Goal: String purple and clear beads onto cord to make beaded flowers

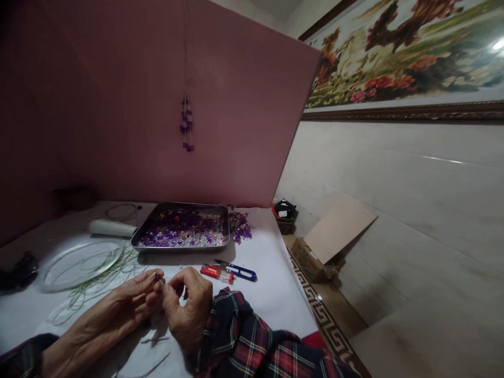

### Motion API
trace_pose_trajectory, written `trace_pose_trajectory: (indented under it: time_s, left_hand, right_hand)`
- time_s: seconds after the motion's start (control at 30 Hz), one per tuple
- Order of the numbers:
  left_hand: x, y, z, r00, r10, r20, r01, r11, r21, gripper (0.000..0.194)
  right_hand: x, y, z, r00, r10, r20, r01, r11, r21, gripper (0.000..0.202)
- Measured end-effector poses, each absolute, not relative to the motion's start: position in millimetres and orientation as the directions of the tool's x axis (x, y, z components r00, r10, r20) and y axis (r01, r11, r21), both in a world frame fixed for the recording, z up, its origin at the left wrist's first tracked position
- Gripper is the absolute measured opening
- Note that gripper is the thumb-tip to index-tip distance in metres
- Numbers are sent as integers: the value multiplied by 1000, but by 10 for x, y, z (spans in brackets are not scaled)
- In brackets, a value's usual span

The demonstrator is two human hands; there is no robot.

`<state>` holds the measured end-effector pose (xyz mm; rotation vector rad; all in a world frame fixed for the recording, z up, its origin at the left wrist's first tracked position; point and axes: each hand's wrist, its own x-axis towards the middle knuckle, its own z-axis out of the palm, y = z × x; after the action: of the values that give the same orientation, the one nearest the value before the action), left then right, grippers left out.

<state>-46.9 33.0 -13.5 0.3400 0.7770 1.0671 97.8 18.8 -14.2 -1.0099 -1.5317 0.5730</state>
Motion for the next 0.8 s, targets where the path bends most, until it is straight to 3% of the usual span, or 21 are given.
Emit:
trace_pose_trajectory:
  time_s: [0.8]
  left_hand:
    - [-428, 299, -90, 224, 915, -337, -570, 403, 716, 8]
  right_hand:
    - [988, 188, -125, 29, 830, 557, 269, 530, -804, 22]
